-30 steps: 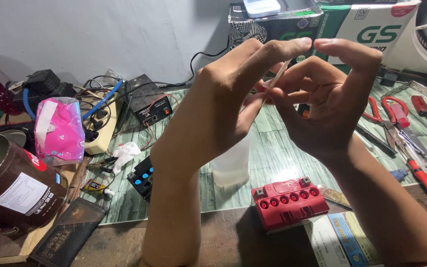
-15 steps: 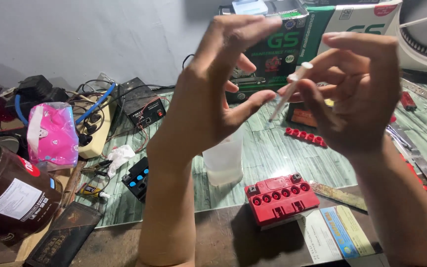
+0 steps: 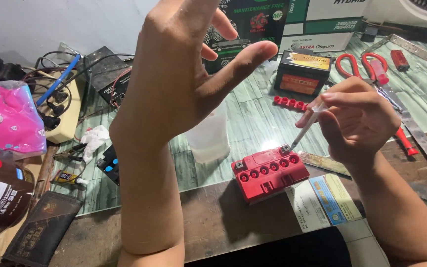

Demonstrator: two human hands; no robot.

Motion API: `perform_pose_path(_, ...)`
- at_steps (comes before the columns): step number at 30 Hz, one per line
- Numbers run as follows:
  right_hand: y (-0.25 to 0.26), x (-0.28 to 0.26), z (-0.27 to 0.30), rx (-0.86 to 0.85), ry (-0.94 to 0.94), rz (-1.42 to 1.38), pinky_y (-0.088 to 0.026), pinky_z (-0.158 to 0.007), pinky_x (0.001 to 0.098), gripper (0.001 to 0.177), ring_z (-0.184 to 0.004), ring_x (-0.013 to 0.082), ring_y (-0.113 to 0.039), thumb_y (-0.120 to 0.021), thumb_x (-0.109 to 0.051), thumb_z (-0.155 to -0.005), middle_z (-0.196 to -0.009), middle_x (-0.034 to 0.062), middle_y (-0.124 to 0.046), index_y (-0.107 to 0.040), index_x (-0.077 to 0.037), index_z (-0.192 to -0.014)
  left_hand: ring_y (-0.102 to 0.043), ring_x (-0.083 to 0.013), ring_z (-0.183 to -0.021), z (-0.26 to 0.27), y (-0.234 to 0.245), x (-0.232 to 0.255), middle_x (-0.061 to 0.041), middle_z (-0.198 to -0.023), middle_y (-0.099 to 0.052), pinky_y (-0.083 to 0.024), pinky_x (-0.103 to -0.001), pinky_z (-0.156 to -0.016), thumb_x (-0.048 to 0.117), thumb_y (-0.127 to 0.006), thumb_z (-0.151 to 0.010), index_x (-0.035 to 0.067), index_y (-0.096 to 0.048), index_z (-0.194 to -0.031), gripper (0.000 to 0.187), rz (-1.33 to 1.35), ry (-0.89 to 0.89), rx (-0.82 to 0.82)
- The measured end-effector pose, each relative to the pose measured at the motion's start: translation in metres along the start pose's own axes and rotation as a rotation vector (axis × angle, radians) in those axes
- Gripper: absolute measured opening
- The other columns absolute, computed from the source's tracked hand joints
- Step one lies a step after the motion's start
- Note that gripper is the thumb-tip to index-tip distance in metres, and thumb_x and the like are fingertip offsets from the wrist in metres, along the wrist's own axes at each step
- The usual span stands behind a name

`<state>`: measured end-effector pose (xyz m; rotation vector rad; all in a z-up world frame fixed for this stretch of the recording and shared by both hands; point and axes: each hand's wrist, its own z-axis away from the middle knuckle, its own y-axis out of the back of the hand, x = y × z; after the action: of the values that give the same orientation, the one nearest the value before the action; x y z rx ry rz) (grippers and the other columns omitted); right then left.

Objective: Using a syringe to fill individual cells of a lead-acid battery with liquid from a container.

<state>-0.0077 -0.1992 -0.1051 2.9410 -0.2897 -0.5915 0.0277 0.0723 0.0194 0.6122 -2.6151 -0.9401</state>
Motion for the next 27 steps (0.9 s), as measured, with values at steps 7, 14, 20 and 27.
perform_pose_path(7, 0.006, 0.009, 0.007, -0.004, -0.018, -0.048, -0.066, -0.053, 0.032, 0.017, -0.065, 0.0263, -0.072, -0.061, -0.012, -0.104, -0.095, 0.0214, -0.055, -0.053, 0.0, -0.114, -0.068, -0.0196, -0.086, -0.011, 0.001, 0.011, -0.015, -0.117, -0.069, -0.059, -0.032, -0.065, 0.031, -0.074, -0.114, 0.001, -0.051, -0.14, 0.045, 0.036, -0.109, 0.016)
perform_pose_path(14, 0.003, 0.005, 0.005, -0.073, 0.047, -0.075, -0.073, -0.06, 0.0307, 0.016, -0.074, 0.0218, -0.071, -0.062, -0.001, -0.1, -0.096, 0.0211, -0.062, -0.056, 0.003, -0.115, -0.072, -0.0213, -0.084, -0.016, 0.001, 0.018, -0.018, -0.126, -0.07, -0.06, -0.036, -0.077, 0.033, -0.067, -0.114, 0.005, -0.051, -0.14, 0.042, 0.051, -0.123, 0.012)
perform_pose_path(20, -0.001, -0.009, 0.005, -0.175, 0.054, 0.025, -0.068, -0.061, 0.0265, 0.014, -0.07, 0.0219, -0.077, -0.068, -0.002, -0.091, -0.087, 0.0209, -0.07, -0.062, 0.002, -0.103, -0.077, -0.0218, -0.082, -0.021, -0.022, 0.037, -0.015, -0.095, -0.073, -0.067, -0.029, -0.071, -0.006, -0.068, -0.094, -0.002, -0.058, -0.116, 0.024, 0.172, -0.102, -0.106)
perform_pose_path(27, 0.007, 0.005, 0.02, -0.144, 0.074, 0.035, -0.051, -0.069, 0.0319, 0.009, -0.076, 0.0251, -0.066, -0.067, -0.01, -0.089, -0.09, 0.019, -0.066, -0.062, -0.004, -0.094, -0.067, -0.032, -0.07, -0.013, -0.063, 0.089, -0.012, -0.086, -0.067, -0.051, -0.047, -0.059, 0.021, -0.049, -0.098, 0.008, -0.05, -0.11, 0.017, 0.355, 0.316, -0.144)
